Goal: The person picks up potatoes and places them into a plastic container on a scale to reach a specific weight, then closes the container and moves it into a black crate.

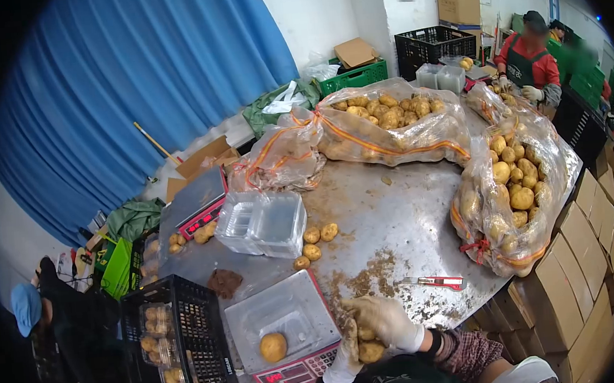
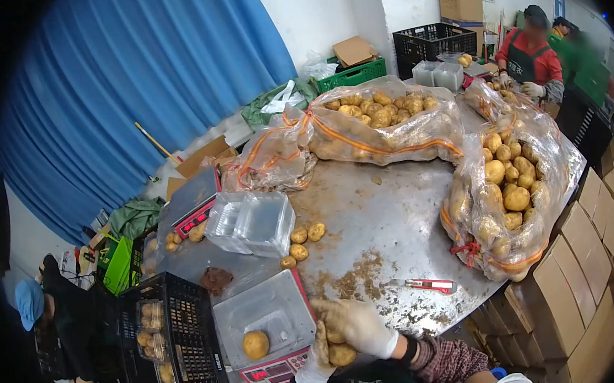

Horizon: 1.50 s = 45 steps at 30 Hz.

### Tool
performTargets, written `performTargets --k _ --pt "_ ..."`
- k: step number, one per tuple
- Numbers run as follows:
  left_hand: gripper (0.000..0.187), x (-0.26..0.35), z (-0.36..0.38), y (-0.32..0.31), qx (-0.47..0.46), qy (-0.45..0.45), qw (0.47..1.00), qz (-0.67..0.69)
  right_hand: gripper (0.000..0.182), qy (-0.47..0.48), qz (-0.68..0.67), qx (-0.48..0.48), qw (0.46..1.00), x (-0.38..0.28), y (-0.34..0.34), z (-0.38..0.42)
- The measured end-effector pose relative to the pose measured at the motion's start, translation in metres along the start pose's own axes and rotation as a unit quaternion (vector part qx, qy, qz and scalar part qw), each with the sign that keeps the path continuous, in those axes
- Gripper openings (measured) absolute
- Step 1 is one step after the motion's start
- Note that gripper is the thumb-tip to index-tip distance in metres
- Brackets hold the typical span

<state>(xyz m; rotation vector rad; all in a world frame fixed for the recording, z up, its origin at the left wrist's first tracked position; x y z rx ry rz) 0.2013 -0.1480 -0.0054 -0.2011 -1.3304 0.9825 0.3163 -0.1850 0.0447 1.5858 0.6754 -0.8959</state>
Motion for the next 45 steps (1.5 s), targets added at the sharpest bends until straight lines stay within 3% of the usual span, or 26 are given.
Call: performTargets --k 1,2,3,4,6,7,9,10,12,13,14,16,18,21,22,23,26,27,28,30,32,33,36,40,43,45 --pt "0.065 0.0 0.004 0.005 0.002 0.0 1.0 -0.001 0.033 -0.052 -0.011 -0.026 0.998 0.05 -0.017 -0.005" --pt "0.068 0.001 0.007 0.001 -0.15 -0.008 0.987 0.055 0.031 -0.103 -0.022 -0.051 0.993 0.096 -0.033 -0.008" --pt "0.071 0.004 0.013 -0.006 -0.299 -0.016 0.948 0.108 0.029 -0.026 0.066 0.046 0.996 0.061 -0.009 -0.006" --pt "0.074 0.018 0.021 -0.022 -0.219 -0.063 0.974 -0.017 0.029 0.058 0.085 0.06 0.993 0.087 -0.023 0.003" --pt "0.076 0.03 0.016 -0.022 -0.033 -0.194 0.952 -0.233 0.031 -0.084 -0.233 0.048 0.968 0.081 -0.024 0.018" --pt "0.076 0.03 0.016 -0.022 -0.026 -0.197 0.953 -0.227 0.038 -0.098 -0.348 0.007 0.932 0.077 -0.018 0.022" --pt "0.053 0.044 0.011 -0.018 0.091 -0.246 0.82 -0.51 0.042 -0.039 -0.352 -0.01 0.935 0.033 0.001 0.021" --pt "0.053 0.042 0.01 -0.017 0.091 -0.244 0.819 -0.512 0.046 0.014 -0.361 -0.02 0.932 0.017 0.004 0.021" --pt "0.038 0.039 0.015 -0.021 0.162 -0.268 0.688 -0.655 0.049 -0.017 -0.354 -0.072 0.932 0.023 -0.006 0.023" --pt "0.033 0.04 0.015 -0.021 0.181 -0.245 0.658 -0.689 0.051 -0.027 -0.376 -0.088 0.922 0.025 -0.007 0.022" --pt "0.033 0.039 0.013 -0.014 0.178 -0.244 0.659 -0.689 0.053 -0.039 -0.398 -0.102 0.911 0.026 -0.01 0.022" --pt "0.033 0.025 0.002 0.016 0.144 -0.17 0.881 -0.417 0.053 -0.02 -0.485 -0.102 0.868 0.031 -0.017 0.028" --pt "0.025 0.027 0.002 0.002 0.113 -0.209 0.897 -0.373 0.054 0.013 -0.646 -0.04 0.763 0.048 -0.03 0.034" --pt "0.037 0.026 0.009 0.002 0.133 -0.248 0.888 -0.363 0.055 0.016 -0.654 -0.03 0.756 0.041 -0.025 0.032" --pt "0.045 0.002 0.008 0.017 0.044 -0.142 0.971 -0.188 0.055 0.001 -0.673 -0.033 0.739 0.038 -0.024 0.03" --pt "0.053 -0.014 0.008 0.016 -0.047 -0.029 0.998 -0.001 0.055 -0.001 -0.673 -0.032 0.739 0.034 -0.022 0.03" --pt "0.065 -0.019 0.005 0.01 -0.132 0.014 0.98 0.151 0.055 0.015 -0.609 -0.04 0.792 0.024 -0.019 0.029" --pt "0.066 -0.017 0.005 0.01 -0.108 0.025 0.979 0.169 0.056 -0.006 -0.533 -0.049 0.844 0.024 -0.021 0.03" --pt "0.066 -0.015 0.007 0.001 -0.108 0.024 0.979 0.169 0.057 -0.027 -0.453 -0.058 0.889 0.023 -0.022 0.03" --pt "0.065 -0.003 0.014 -0.007 0.061 -0.074 0.992 -0.087 0.052 -0.022 -0.427 -0.027 0.904 0.009 -0.017 0.028" --pt "0.062 0.002 0.016 -0.008 0.023 -0.021 0.999 0.011 0.045 0.078 -0.016 0.017 0.997 0.0 -0.003 0.025" --pt "0.06 -0.001 0.017 -0.011 -0.015 0.031 0.993 0.11 0.032 0.084 0.021 0.066 0.994 0.0 -0.002 0.024" --pt "0.059 -0.025 0.014 0.006 -0.095 0.035 0.986 0.13 0.026 -0.026 -0.072 0.0 0.997 0.05 -0.015 0.02" --pt "0.061 -0.002 0.016 -0.006 -0.029 -0.012 1.0 -0.002 0.031 -0.012 -0.291 0.067 0.954 0.032 -0.005 0.011" --pt "0.059 0.013 0.017 -0.005 -0.006 -0.053 0.991 -0.124 0.033 0.05 -0.152 0.161 0.974 -0.003 -0.003 0.017" --pt "0.062 0.004 0.015 0.005 -0.023 -0.06 0.986 -0.156 0.03 0.018 -0.115 0.086 0.989 -0.019 0.01 0.019"
Point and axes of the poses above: each hand's wrist, its own z-axis away from the middle knuckle, its own y-axis out of the back of the hand, x = y × z, the point moved 4 cm from there along -z, towards the middle knuckle, and after that the axes turned 9 degrees about -x, right-handed, at the moved point
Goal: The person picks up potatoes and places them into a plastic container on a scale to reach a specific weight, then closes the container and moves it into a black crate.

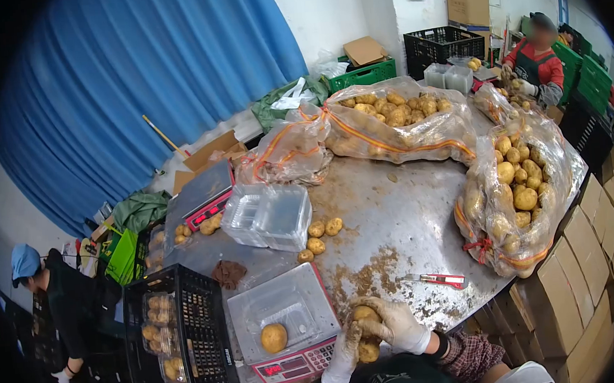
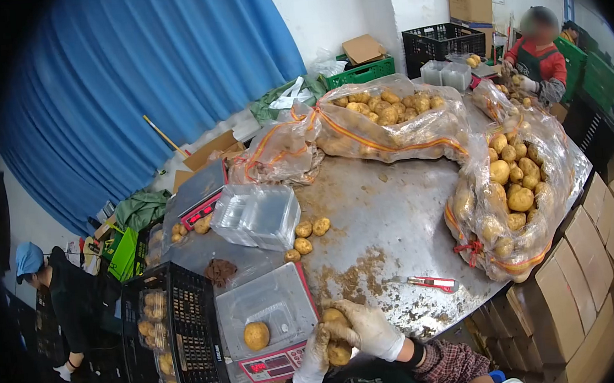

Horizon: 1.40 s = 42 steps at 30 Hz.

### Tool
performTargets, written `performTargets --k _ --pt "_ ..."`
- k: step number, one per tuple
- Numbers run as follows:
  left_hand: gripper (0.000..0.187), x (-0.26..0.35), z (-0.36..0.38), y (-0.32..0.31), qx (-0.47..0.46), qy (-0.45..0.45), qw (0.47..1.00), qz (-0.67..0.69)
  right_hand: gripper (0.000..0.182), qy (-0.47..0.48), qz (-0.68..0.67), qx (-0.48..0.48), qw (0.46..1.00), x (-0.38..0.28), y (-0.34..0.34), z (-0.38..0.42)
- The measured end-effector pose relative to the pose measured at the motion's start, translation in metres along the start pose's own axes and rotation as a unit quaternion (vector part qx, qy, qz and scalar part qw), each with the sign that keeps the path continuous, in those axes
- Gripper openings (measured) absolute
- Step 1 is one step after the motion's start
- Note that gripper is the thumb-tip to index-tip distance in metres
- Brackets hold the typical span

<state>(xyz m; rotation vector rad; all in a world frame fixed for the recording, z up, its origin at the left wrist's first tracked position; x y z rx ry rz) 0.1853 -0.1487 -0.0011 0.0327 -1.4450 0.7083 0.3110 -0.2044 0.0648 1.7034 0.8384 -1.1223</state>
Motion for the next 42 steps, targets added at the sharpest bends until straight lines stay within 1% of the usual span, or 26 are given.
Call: performTargets --k 1,3,5,6,7,9,11,14,17,19,21,22,23,25,27,28,30,32,33,34,35,38,39,40,41,42 --pt "0.064 -0.004 -0.001 0.0 -0.018 -0.013 0.999 -0.029 0.028 -0.036 0.042 -0.075 0.996 -0.002 0.001 0.0" --pt "0.066 0.002 0.002 -0.008 -0.009 -0.009 0.999 -0.038 0.031 -0.016 0.044 -0.074 0.996 0.039 -0.009 0.0" --pt "0.07 -0.001 0.004 -0.008 -0.005 0.001 1.0 -0.023 0.03 -0.052 -0.056 -0.053 0.996 0.076 -0.014 -0.002" --pt "0.072 -0.001 0.005 -0.009 -0.007 0.014 1.0 0.003 0.028 -0.128 -0.093 -0.074 0.985 0.087 -0.011 -0.001" --pt "0.072 -0.002 0.004 -0.003 -0.005 0.014 1.0 0.002 0.028 -0.127 -0.094 -0.075 0.984 0.088 -0.015 0.001" --pt "0.071 -0.012 -0.003 0.008 -0.08 0.042 0.967 0.24 0.032 -0.076 -0.229 0.023 0.97 0.085 -0.014 0.006" --pt "0.066 -0.013 -0.004 0.015 -0.097 0.049 0.95 0.294 0.041 -0.05 -0.271 0.011 0.961 0.07 -0.011 0.007" --pt "0.057 -0.016 0.0 0.014 0.087 0.09 0.937 0.326 0.055 0.022 0.046 -0.059 0.997 0.01 0.004 0.0" --pt "0.055 -0.001 -0.003 0.0 0.01 0.032 0.944 0.329 0.047 0.046 0.027 -0.066 0.996 0.022 -0.009 0.0" --pt "0.056 -0.01 -0.002 0.009 0.008 0.036 0.937 0.348 0.037 0.057 -0.028 -0.039 0.997 0.028 -0.015 -0.002" --pt "0.062 -0.013 0.003 0.013 -0.015 0.048 0.955 0.293 0.035 -0.007 -0.264 0.004 0.964 0.047 -0.025 0.0" --pt "0.062 -0.016 0.006 0.013 -0.013 0.047 0.955 0.293 0.028 -0.112 -0.37 0.037 0.922 0.054 -0.031 0.002" --pt "0.061 -0.02 0.008 0.013 0.002 0.057 0.951 0.303 0.028 -0.111 -0.371 0.036 0.921 0.058 -0.032 0.0" --pt "0.06 -0.019 0.013 0.011 0.018 0.07 0.947 0.314 0.017 -0.127 -0.191 0.095 0.969 0.078 -0.024 -0.006" --pt "0.061 -0.004 0.014 0.002 0.003 0.052 0.922 0.385 0.017 -0.166 -0.193 0.09 0.963 0.095 -0.015 -0.005" --pt "0.062 -0.009 0.011 0.009 -0.054 0.025 0.895 0.442 0.02 -0.179 -0.208 0.082 0.958 0.089 -0.011 -0.002" --pt "0.063 -0.017 0.014 0.019 -0.02 0.024 0.913 0.407 0.022 -0.192 -0.222 0.071 0.953 0.069 -0.008 0.001" --pt "0.064 -0.008 0.015 0.013 0.012 0.028 0.929 0.369 0.015 -0.001 -0.015 0.069 0.997 0.016 -0.009 -0.007" --pt "0.064 0.002 0.018 0.007 0.083 0.031 0.95 0.301 0.013 0.095 0.089 0.068 0.989 -0.002 -0.015 -0.008" --pt "0.064 0.01 0.021 0.005 0.154 0.033 0.961 0.228 0.011 0.104 0.001 0.089 0.991 0.006 -0.025 -0.005" --pt "0.064 0.006 0.023 0.01 0.152 0.035 0.961 0.226 0.011 0.104 0.0 0.091 0.99 0.013 -0.028 -0.004" --pt "0.062 0.0 0.022 0.022 0.085 -0.002 0.986 0.145 0.01 -0.015 -0.111 0.117 0.987 0.031 -0.025 -0.011" --pt "0.06 -0.001 0.02 0.019 0.012 -0.019 0.955 0.294 0.01 -0.015 -0.112 0.117 0.987 0.039 -0.025 -0.01" --pt "0.059 0.002 0.017 0.015 -0.063 -0.037 0.898 0.434 0.013 -0.104 -0.189 0.102 0.971 0.061 -0.024 -0.008" --pt "0.059 0.004 0.015 0.018 -0.062 -0.04 0.899 0.433 0.016 -0.19 -0.263 0.084 0.942 0.075 -0.022 -0.006" --pt "0.059 0.005 0.014 0.017 -0.093 -0.041 0.872 0.48 0.025 -0.176 -0.216 0.038 0.96 0.073 -0.018 -0.001"
Point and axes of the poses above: each hand's wrist, its own z-axis away from the middle knuckle, its own y-axis out of the back of the hand, x = y × z, the point moved 4 cm from there along -z, towards the middle knuckle, and after that the axes turned 9 degrees about -x, right-handed, at the moved point
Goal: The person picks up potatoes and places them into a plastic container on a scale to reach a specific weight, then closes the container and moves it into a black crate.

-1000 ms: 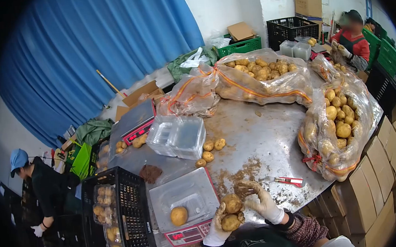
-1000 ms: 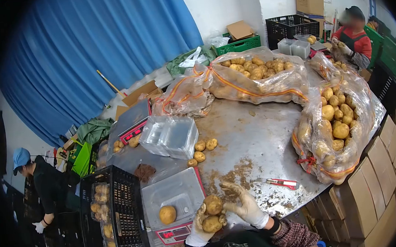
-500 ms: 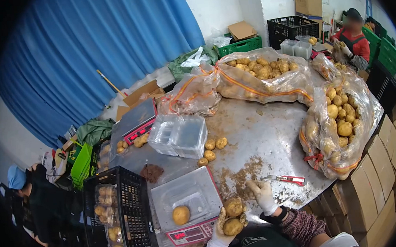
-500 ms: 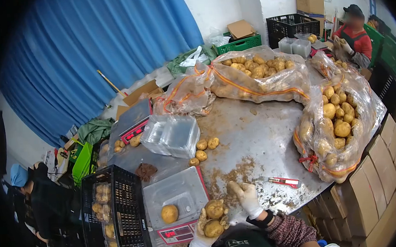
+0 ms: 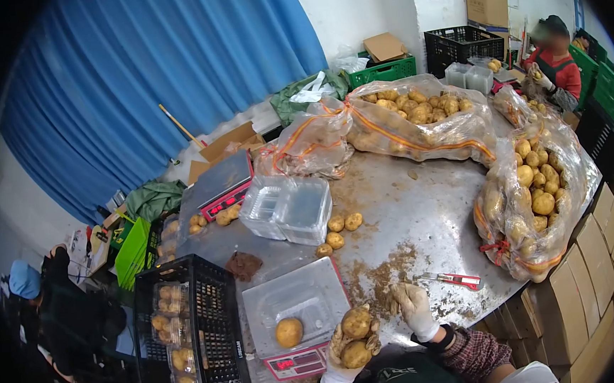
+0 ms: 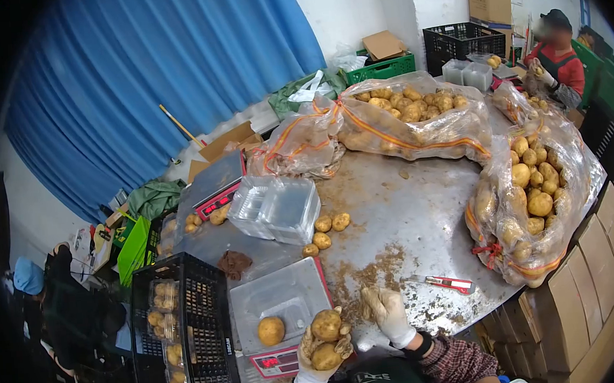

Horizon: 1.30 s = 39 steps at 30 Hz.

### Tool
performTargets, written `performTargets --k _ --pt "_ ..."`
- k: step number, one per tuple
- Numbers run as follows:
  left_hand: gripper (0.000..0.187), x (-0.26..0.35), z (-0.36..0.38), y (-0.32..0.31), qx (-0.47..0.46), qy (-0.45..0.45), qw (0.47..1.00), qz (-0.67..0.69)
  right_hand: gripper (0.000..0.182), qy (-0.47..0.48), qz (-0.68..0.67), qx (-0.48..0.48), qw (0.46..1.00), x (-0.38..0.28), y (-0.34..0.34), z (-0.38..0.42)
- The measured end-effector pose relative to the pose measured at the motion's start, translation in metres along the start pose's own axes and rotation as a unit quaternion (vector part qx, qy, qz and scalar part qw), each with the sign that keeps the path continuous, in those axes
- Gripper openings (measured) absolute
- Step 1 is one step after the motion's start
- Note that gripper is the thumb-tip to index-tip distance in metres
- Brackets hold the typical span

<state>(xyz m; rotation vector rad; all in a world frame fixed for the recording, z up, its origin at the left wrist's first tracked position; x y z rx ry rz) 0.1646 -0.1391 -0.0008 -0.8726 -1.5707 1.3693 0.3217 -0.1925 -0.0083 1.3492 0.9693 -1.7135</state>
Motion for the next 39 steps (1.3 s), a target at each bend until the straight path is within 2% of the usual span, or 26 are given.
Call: performTargets --k 1,2,3,4,5,7,8,11,12,13,14,15,17,18,19,21,25,27,29,31,32,33,36,37,38,39 --pt "0.059 0.0 0.0 -0.002 -0.027 0.009 0.998 0.056 0.025 -0.001 -0.001 -0.003 1.0 -0.007 -0.003 0.003" --pt "0.059 0.0 0.001 -0.002 -0.027 0.007 0.998 0.055 0.026 0.134 0.16 0.003 0.978 -0.029 -0.008 0.007" --pt "0.06 0.0 0.002 0.002 0.016 -0.002 0.998 0.066 0.028 0.264 0.313 0.009 0.912 -0.051 -0.017 0.013" --pt "0.062 0.001 0.003 0.006 0.06 -0.011 0.995 0.076 0.034 0.241 0.424 -0.026 0.873 -0.062 -0.025 0.017" --pt "0.062 0.0 0.004 0.007 0.061 -0.01 0.995 0.076 0.034 0.24 0.423 -0.026 0.873 -0.066 -0.029 0.017" --pt "0.068 0.004 0.006 0.007 0.07 0.031 0.964 -0.256 0.035 0.226 0.554 -0.058 0.799 -0.07 -0.043 0.016" --pt "0.068 0.002 0.005 0.006 0.07 0.033 0.963 -0.256 0.034 0.231 0.566 -0.107 0.784 -0.075 -0.047 0.015" --pt "0.064 0.001 0.008 0.014 0.28 -0.07 0.907 -0.307 0.024 0.314 0.555 -0.126 0.76 -0.071 -0.059 0.015" --pt "0.064 0.006 0.011 0.018 0.282 -0.071 0.906 -0.306 0.015 0.378 0.428 -0.03 0.82 -0.044 -0.046 0.002" --pt "0.063 0.003 0.007 0.021 0.153 -0.013 0.981 -0.116 0.013 0.288 0.463 -0.035 0.838 -0.038 -0.031 -0.015" --pt "0.062 0.001 0.006 0.014 0.012 0.045 0.996 0.079 0.013 0.222 0.437 0.007 0.872 -0.025 -0.012 -0.03" --pt "0.062 0.004 0.006 0.009 0.01 0.04 0.996 0.076 0.013 0.155 0.409 0.048 0.898 -0.015 0.001 -0.042" --pt "0.063 0.007 0.009 0.005 0.119 0.02 0.992 -0.032 0.015 0.212 0.408 0.024 0.888 -0.031 -0.01 -0.036" --pt "0.059 0.009 0.01 0.013 0.031 0.024 0.998 0.045 0.017 0.261 0.404 0.008 0.877 -0.041 -0.017 -0.026" --pt "0.059 0.008 0.012 0.013 0.031 0.019 0.998 0.046 0.017 0.262 0.404 0.003 0.876 -0.053 -0.026 -0.017" --pt "0.053 0.017 0.022 0.022 0.229 -0.07 0.947 -0.215 0.029 0.286 0.333 -0.114 0.891 -0.074 -0.055 -0.005" --pt "0.049 0.021 0.024 0.016 0.224 -0.064 0.935 -0.265 0.03 0.278 0.336 -0.125 0.891 -0.056 -0.069 -0.005" --pt "0.05 0.025 0.022 0.013 0.204 -0.067 0.94 -0.266 0.023 0.22 0.172 -0.131 0.951 -0.034 -0.067 -0.012" --pt "0.053 0.026 0.027 0.018 0.205 -0.037 0.955 -0.213 0.019 0.235 0.174 -0.117 0.949 -0.035 -0.068 -0.017" --pt "0.055 0.041 0.035 0.018 0.165 -0.008 0.958 -0.232 0.014 0.31 0.361 -0.038 0.879 -0.048 -0.066 -0.021" --pt "0.056 0.051 0.038 0.002 0.156 0.004 0.932 -0.327 0.02 0.299 0.319 -0.015 0.899 -0.034 -0.054 -0.042" --pt "0.057 0.063 0.04 -0.01 0.143 0.017 0.896 -0.42 0.025 0.22 0.361 -0.01 0.906 -0.022 -0.038 -0.058" --pt "0.053 0.128 0.046 -0.025 0.178 -0.08 0.749 -0.633 0.034 0.044 0.468 -0.064 0.88 0.013 0.008 -0.112" --pt "0.051 0.149 0.043 -0.027 0.195 -0.104 0.71 -0.669 0.034 0.046 0.47 -0.062 0.879 0.01 0.01 -0.128" --pt "0.047 0.166 0.038 -0.035 0.23 -0.097 0.588 -0.769 0.031 0.064 0.506 -0.061 0.858 0.006 0.01 -0.144" --pt "0.047 0.171 0.029 -0.035 0.226 -0.1 0.589 -0.77 0.03 0.083 0.541 -0.06 0.835 0.007 0.011 -0.161"
Point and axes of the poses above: each hand's wrist, its own z-axis away from the middle knuckle, its own y-axis out of the back of the hand, x = y × z, the point moved 4 cm from there along -z, towards the middle knuckle, and after that the axes turned 9 degrees about -x, right-handed, at the moved point
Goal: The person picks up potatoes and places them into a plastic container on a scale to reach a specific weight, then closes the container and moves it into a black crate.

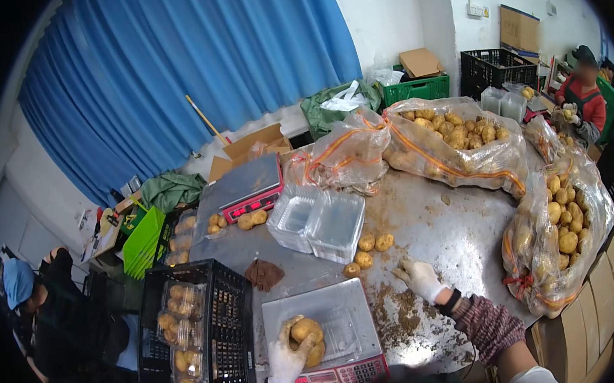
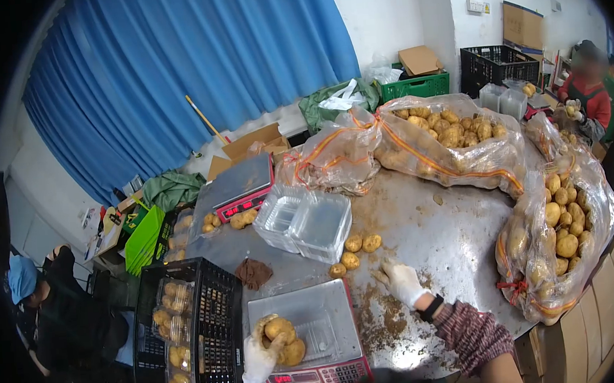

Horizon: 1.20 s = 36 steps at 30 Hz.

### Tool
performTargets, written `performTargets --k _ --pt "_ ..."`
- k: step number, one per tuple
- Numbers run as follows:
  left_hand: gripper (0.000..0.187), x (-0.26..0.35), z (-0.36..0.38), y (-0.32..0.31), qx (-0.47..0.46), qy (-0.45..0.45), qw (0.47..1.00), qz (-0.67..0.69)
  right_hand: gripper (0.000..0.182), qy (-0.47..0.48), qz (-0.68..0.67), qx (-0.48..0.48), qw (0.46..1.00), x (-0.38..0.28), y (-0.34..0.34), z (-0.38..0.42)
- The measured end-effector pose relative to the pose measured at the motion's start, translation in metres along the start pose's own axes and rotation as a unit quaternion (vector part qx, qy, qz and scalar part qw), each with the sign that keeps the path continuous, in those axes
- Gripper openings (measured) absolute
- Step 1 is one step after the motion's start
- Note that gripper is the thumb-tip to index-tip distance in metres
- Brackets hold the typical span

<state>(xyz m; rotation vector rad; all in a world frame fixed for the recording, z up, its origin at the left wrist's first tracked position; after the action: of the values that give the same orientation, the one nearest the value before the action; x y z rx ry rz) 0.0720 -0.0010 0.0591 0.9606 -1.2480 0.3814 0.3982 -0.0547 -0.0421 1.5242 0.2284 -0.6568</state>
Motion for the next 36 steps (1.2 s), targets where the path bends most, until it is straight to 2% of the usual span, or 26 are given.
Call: performTargets --k 2,4,6,10,11,12,13,14,15,16,17,18,19,20,21,22,25,26,27,28,29,30,31,32,34,36 --pt "0.047 -0.005 -0.02 -0.001 0.0 0.01 0.974 -0.225 0.029 0.025 0.067 0.027 0.997 0.031 -0.029 -0.045" --pt "0.044 -0.029 -0.023 -0.008 0.008 0.014 0.973 -0.232 0.033 0.052 0.134 0.054 0.988 0.044 -0.037 -0.078" --pt "0.045 -0.046 -0.019 -0.012 -0.036 -0.007 0.924 -0.382 0.042 -0.041 0.17 -0.064 0.982 0.053 -0.04 -0.111" --pt "0.053 -0.014 -0.001 0.009 0.091 -0.03 0.908 -0.407 0.045 0.05 0.231 -0.002 0.972 0.07 -0.064 -0.147" --pt "0.058 -0.009 0.007 0.01 0.081 -0.019 0.91 -0.405 0.045 0.055 0.23 -0.002 0.972 0.071 -0.061 -0.152" --pt "0.058 -0.001 0.014 0.01 0.085 -0.014 0.91 -0.406 0.047 0.025 0.203 -0.084 0.975 0.077 -0.062 -0.157" --pt "0.049 0.005 0.023 0.011 0.128 -0.01 0.962 -0.239 0.051 -0.006 0.175 -0.168 0.97 0.081 -0.064 -0.159" --pt "0.041 0.008 0.034 0.009 0.169 -0.003 0.983 -0.064 0.051 0.001 0.176 -0.175 0.969 0.076 -0.056 -0.151" --pt "0.041 0.011 0.047 0.001 0.152 0.011 0.978 0.142 0.056 -0.022 0.06 -0.136 0.989 0.067 -0.04 -0.135" --pt "0.041 0.012 0.056 -0.012 0.134 0.02 0.929 0.345 0.061 -0.046 -0.055 -0.097 0.993 0.063 -0.028 -0.122" --pt "0.041 0.007 0.06 -0.026 0.148 0.027 0.924 0.35 0.066 0.018 -0.157 -0.083 0.984 0.062 -0.03 -0.107" --pt "0.04 0.005 0.06 -0.046 0.089 0.004 0.985 0.146 0.071 0.079 -0.258 -0.071 0.96 0.061 -0.033 -0.091" --pt "0.039 0.003 0.061 -0.071 0.022 -0.014 0.997 -0.066 0.073 0.067 -0.295 -0.095 0.948 0.03 -0.011 -0.061" --pt "0.046 -0.009 0.062 -0.102 0.005 0.075 0.987 0.142 0.076 0.053 -0.33 -0.122 0.934 -0.005 0.017 -0.024" --pt "0.06 -0.021 0.051 -0.135 -0.136 0.114 0.909 0.378 0.076 0.069 -0.309 -0.145 0.937 -0.019 0.029 0.004" --pt "0.059 -0.021 0.043 -0.152 -0.193 0.081 0.88 0.427 0.077 0.087 -0.29 -0.168 0.938 -0.031 0.035 0.027" --pt "0.075 -0.026 0.022 -0.207 -0.252 0.146 0.684 0.669 0.066 0.119 -0.273 -0.103 0.949 -0.059 0.039 0.097" --pt "0.067 -0.021 0.021 -0.214 -0.256 0.14 0.627 0.722 0.061 0.131 -0.27 -0.058 0.952 -0.067 0.031 0.113" --pt "0.061 -0.052 0.024 -0.242 -0.217 0.015 0.874 0.435 0.059 0.144 -0.196 -0.044 0.969 -0.069 0.025 0.125" --pt "0.055 -0.04 0.025 -0.238 -0.147 -0.105 0.981 0.074 0.058 0.157 -0.122 -0.026 0.98 -0.071 0.021 0.135" --pt "0.047 -0.042 0.031 -0.242 -0.227 -0.051 0.971 0.056 0.049 0.117 -0.207 0.001 0.971 -0.072 0.021 0.143" --pt "0.047 -0.037 0.033 -0.242 -0.224 -0.051 0.972 0.056 0.049 0.12 -0.206 0.0 0.971 -0.072 0.02 0.148" --pt "0.047 -0.039 0.035 -0.246 -0.233 0.068 0.883 0.401 0.046 0.097 -0.238 0.007 0.966 -0.069 0.018 0.152" --pt "0.047 -0.039 0.04 -0.25 -0.213 0.178 0.671 0.688 0.044 0.073 -0.27 0.018 0.96 -0.068 0.015 0.156" --pt "0.05 -0.039 0.044 -0.244 -0.22 0.182 0.675 0.68 0.035 0.077 -0.271 0.06 0.958 -0.069 0.013 0.159" --pt "0.054 -0.031 0.051 -0.243 -0.289 0.082 0.692 0.657 0.027 -0.082 -0.352 0.069 0.93 -0.04 0.005 0.154"
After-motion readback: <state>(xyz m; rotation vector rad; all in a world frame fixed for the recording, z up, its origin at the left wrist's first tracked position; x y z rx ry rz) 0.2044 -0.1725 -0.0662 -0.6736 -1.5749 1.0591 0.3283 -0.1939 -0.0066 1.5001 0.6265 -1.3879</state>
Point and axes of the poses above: each hand's wrist, its own z-axis away from the middle knuckle, its own y-axis out of the back of the hand, x = y × z, the point moved 4 cm from there along -z, towards the middle knuckle, and after that the axes turned 9 degrees about -x, right-handed, at the moved point
